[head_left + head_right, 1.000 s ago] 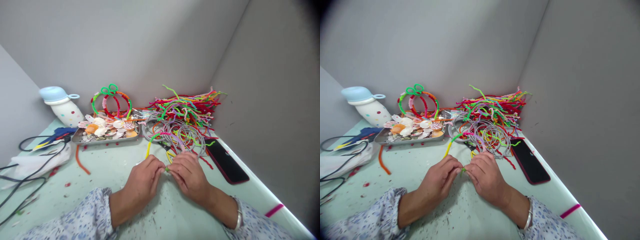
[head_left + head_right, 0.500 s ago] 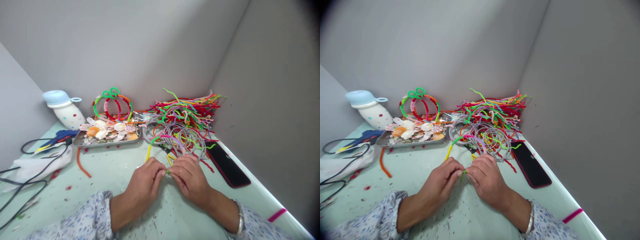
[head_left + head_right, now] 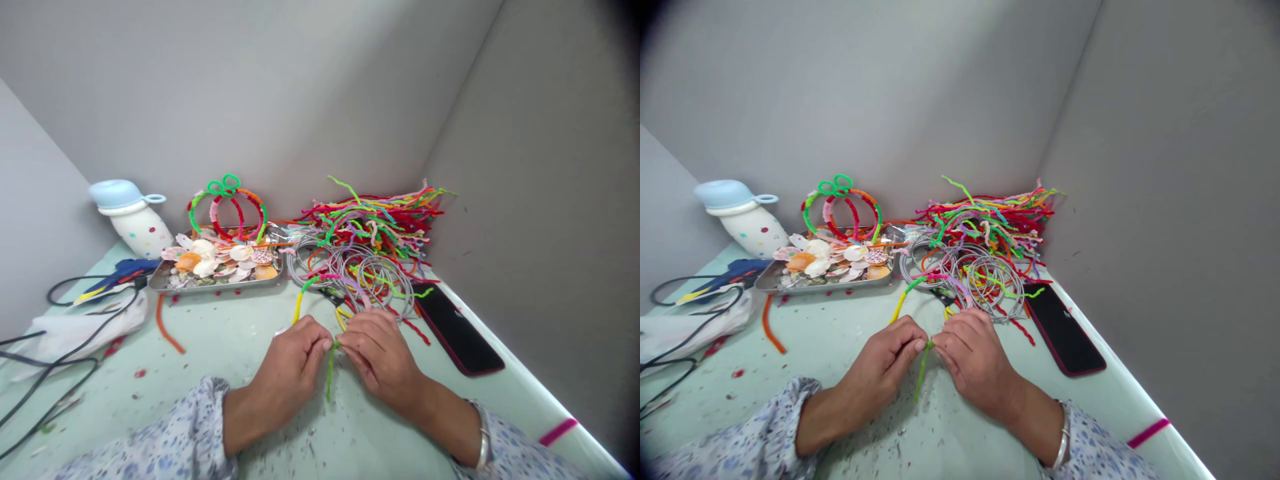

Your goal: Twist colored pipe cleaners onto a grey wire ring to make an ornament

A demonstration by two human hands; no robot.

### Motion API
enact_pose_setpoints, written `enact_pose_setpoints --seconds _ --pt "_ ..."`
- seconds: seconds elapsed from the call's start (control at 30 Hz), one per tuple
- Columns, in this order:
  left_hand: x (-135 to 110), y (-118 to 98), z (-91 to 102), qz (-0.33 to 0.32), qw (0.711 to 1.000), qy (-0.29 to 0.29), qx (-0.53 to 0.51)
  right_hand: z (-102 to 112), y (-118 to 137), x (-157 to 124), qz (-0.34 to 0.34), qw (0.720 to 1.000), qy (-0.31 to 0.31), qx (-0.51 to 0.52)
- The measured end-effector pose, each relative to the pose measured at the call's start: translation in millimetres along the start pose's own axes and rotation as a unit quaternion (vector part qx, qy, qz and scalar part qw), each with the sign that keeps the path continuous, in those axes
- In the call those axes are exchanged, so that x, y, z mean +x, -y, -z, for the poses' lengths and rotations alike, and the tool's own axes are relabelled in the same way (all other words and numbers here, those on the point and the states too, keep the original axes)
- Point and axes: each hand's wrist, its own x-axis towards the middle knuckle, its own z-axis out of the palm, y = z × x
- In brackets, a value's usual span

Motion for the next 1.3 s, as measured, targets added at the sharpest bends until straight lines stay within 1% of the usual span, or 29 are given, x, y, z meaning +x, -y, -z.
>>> enact_pose_setpoints --seconds 0.13,0.33,0.53,0.77,1.0,1.3 --pt "1 2 0.8 0.010 1.000 0.009 -0.020 -1 -1 -1 -0.009 1.000 0.007 -0.001" --pt "-1 5 -0.5 -0.014 1.000 0.022 -0.005 -2 -3 -2 -0.020 1.000 0.008 0.006" --pt "-1 10 -4.7 -0.046 0.999 -0.007 0.021 -2 -2 -2 -0.030 0.999 0.020 0.022" --pt "0 15 -4.9 -0.078 0.996 -0.030 0.039 -1 -1 0 -0.038 0.999 0.017 0.027" --pt "-1 17 -5.1 -0.081 0.995 -0.039 0.047 -1 -1 -1 -0.045 0.998 0.021 0.039" --pt "-2 18 -6.0 -0.080 0.995 -0.042 0.041 -1 -2 0 -0.036 0.998 0.027 0.032"
